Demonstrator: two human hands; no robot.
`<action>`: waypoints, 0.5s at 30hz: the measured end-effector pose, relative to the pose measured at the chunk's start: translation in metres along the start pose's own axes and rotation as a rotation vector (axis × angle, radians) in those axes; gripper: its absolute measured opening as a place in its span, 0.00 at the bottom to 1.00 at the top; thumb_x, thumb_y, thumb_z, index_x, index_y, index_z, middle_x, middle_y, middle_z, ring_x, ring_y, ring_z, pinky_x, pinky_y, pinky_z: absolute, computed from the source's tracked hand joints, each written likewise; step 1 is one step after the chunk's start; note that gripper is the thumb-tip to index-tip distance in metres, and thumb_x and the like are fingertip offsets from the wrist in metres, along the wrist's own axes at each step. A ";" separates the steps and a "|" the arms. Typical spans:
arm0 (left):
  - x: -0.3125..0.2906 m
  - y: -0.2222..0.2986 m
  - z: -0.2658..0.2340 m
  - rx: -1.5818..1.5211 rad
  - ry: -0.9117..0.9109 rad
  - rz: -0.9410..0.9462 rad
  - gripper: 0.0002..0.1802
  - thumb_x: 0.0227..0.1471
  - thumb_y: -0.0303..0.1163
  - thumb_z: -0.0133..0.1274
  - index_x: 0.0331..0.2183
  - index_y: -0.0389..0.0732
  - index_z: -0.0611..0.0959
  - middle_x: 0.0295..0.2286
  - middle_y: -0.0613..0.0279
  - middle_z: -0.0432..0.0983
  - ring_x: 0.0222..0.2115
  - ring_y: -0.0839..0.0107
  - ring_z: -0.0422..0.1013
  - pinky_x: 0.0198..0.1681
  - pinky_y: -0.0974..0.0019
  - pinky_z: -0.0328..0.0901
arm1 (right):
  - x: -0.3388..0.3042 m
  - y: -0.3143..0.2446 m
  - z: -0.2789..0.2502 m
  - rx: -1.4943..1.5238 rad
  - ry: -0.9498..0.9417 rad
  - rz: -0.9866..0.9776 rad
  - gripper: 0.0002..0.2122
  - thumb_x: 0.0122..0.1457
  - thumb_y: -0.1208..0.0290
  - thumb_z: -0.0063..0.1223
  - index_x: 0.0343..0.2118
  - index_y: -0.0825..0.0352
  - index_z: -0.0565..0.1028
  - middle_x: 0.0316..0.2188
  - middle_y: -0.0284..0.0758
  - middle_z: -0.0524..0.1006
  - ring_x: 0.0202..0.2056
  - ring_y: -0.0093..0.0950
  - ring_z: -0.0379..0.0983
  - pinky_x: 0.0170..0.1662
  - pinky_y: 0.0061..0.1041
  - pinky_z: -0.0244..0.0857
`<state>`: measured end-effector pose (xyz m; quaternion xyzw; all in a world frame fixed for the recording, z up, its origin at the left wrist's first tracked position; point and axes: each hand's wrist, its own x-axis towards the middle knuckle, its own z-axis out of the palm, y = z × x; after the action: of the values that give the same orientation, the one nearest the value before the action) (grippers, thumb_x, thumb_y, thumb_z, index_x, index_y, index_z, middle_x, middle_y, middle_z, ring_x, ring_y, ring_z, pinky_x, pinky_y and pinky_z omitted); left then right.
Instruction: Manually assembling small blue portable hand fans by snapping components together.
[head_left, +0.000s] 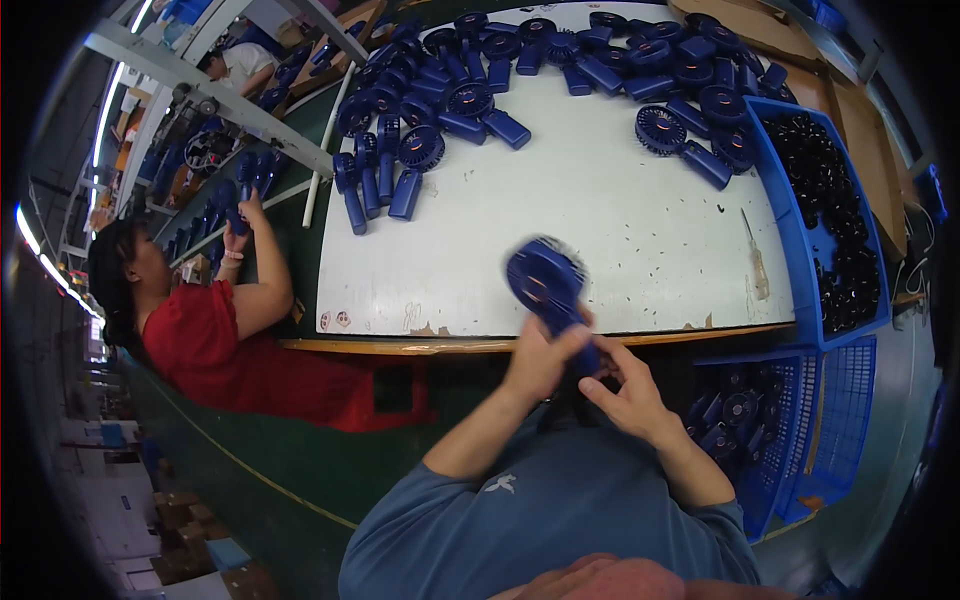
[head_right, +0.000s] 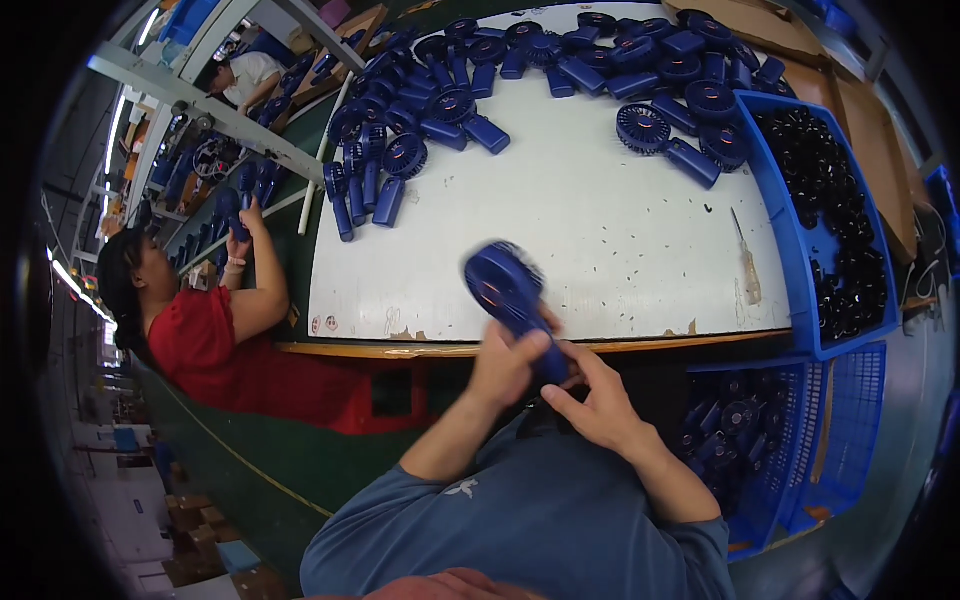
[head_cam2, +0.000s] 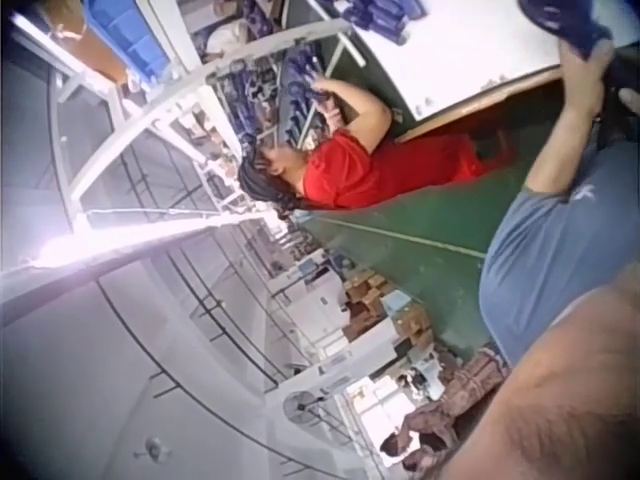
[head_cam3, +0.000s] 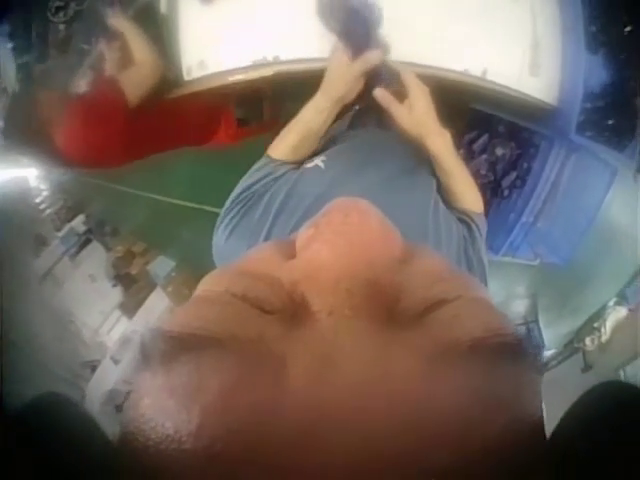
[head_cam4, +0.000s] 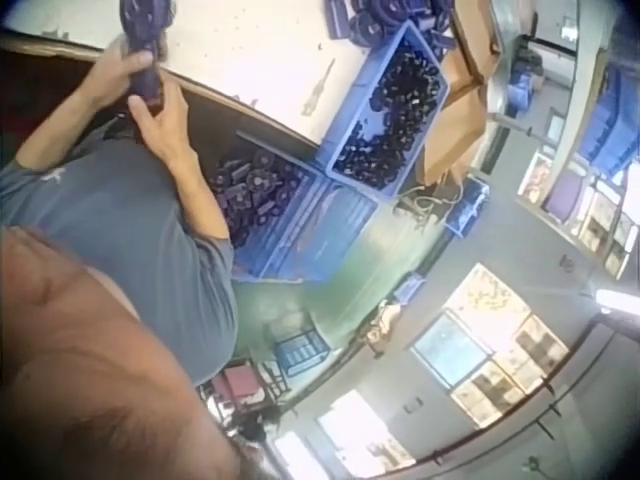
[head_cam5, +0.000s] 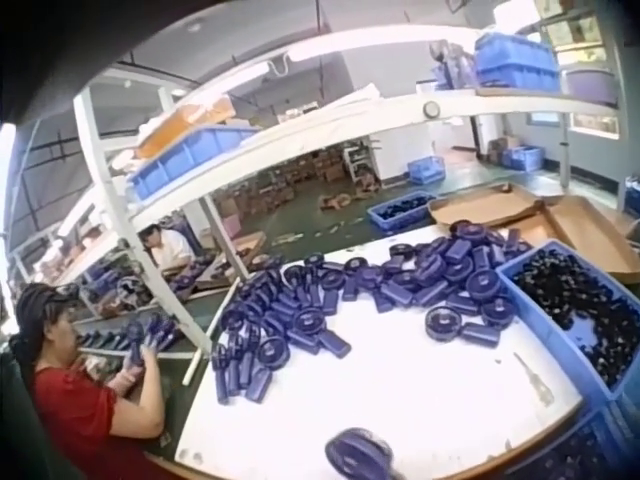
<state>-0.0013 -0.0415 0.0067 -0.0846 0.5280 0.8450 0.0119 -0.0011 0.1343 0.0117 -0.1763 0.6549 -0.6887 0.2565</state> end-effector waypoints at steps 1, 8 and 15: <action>-0.012 -0.009 0.009 -0.066 -0.032 -0.059 0.31 0.49 0.31 0.60 0.53 0.34 0.69 0.44 0.58 0.73 0.45 0.69 0.70 0.54 0.63 0.63 | 0.000 0.006 0.002 -0.163 0.051 -0.061 0.25 0.57 0.74 0.59 0.57 0.72 0.65 0.46 0.36 0.73 0.45 0.21 0.70 0.51 0.23 0.64; 0.001 0.001 0.007 -0.238 0.043 0.074 0.33 0.59 0.36 0.55 0.59 0.33 0.61 0.50 0.55 0.67 0.50 0.70 0.67 0.54 0.65 0.64 | -0.002 0.010 0.003 -0.066 0.060 0.092 0.21 0.58 0.68 0.59 0.50 0.73 0.69 0.37 0.35 0.77 0.37 0.20 0.71 0.43 0.22 0.67; 0.012 -0.004 0.019 -0.148 0.087 0.041 0.25 0.61 0.39 0.52 0.53 0.33 0.70 0.42 0.58 0.73 0.42 0.73 0.71 0.46 0.67 0.70 | -0.015 0.009 0.003 -0.234 0.134 0.054 0.20 0.57 0.65 0.59 0.47 0.74 0.71 0.31 0.40 0.78 0.33 0.27 0.75 0.39 0.26 0.68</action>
<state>-0.0152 -0.0233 0.0094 -0.1109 0.4659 0.8772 -0.0348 0.0137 0.1408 0.0043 -0.1408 0.7510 -0.6106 0.2083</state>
